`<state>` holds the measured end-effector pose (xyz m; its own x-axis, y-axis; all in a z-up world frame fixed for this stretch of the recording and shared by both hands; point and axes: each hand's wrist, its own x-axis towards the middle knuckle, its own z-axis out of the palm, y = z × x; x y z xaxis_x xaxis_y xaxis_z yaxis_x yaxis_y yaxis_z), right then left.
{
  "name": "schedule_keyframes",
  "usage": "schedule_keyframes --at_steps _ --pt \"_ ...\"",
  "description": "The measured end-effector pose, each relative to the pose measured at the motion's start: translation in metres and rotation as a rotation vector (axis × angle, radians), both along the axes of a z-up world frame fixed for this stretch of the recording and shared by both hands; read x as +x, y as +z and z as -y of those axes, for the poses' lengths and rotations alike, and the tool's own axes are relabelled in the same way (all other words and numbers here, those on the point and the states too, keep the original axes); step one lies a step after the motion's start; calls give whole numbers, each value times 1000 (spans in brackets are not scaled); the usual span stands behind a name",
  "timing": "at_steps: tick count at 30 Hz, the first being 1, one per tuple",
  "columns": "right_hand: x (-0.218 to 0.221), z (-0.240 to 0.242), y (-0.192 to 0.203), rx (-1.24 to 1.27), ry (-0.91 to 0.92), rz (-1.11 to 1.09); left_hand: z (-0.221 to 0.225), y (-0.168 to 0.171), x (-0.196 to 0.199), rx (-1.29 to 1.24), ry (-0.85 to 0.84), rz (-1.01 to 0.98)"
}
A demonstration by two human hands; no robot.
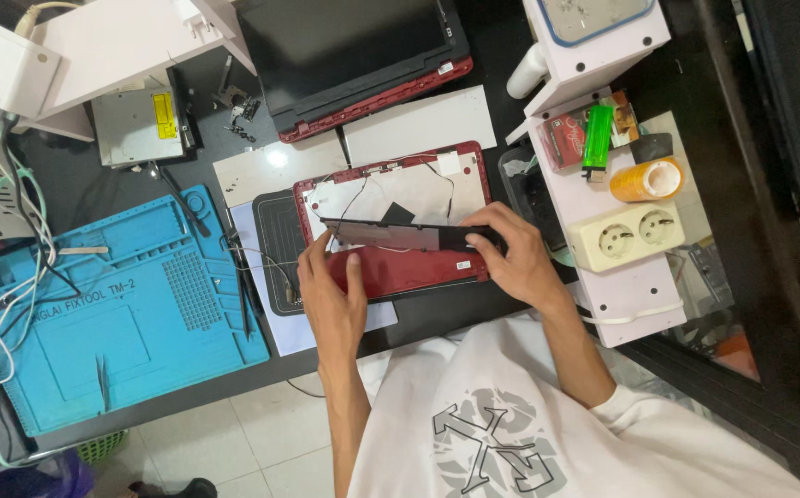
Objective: The person disassembles a black laptop, removing the back cover and internal components. They then handle a red laptop chassis, placing a black screen assembly onto it and adjusting internal wires and connectors.
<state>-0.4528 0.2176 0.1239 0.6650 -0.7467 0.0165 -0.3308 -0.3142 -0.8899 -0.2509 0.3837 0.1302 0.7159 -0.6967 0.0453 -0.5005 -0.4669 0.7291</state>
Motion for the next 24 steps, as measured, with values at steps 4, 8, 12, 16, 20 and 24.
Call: schedule_keyframes --at_steps 4,8,12,16,20,24 --pt "-11 -5 -2 116 -173 262 -7 -10 11 28 74 -7" --pt "-16 -5 -8 252 -356 408 -18 3 25 -151 259 -45" --pt "-17 -5 -15 334 -387 427 -29 23 28 -425 254 52" --pt "7 -8 -27 493 -388 517 -36 21 30 -361 15 -440" --pt "37 7 -32 596 -375 599 -17 4 44 -317 190 -535" --pt "74 42 -33 560 -401 726 30 -13 86 -471 225 -556"
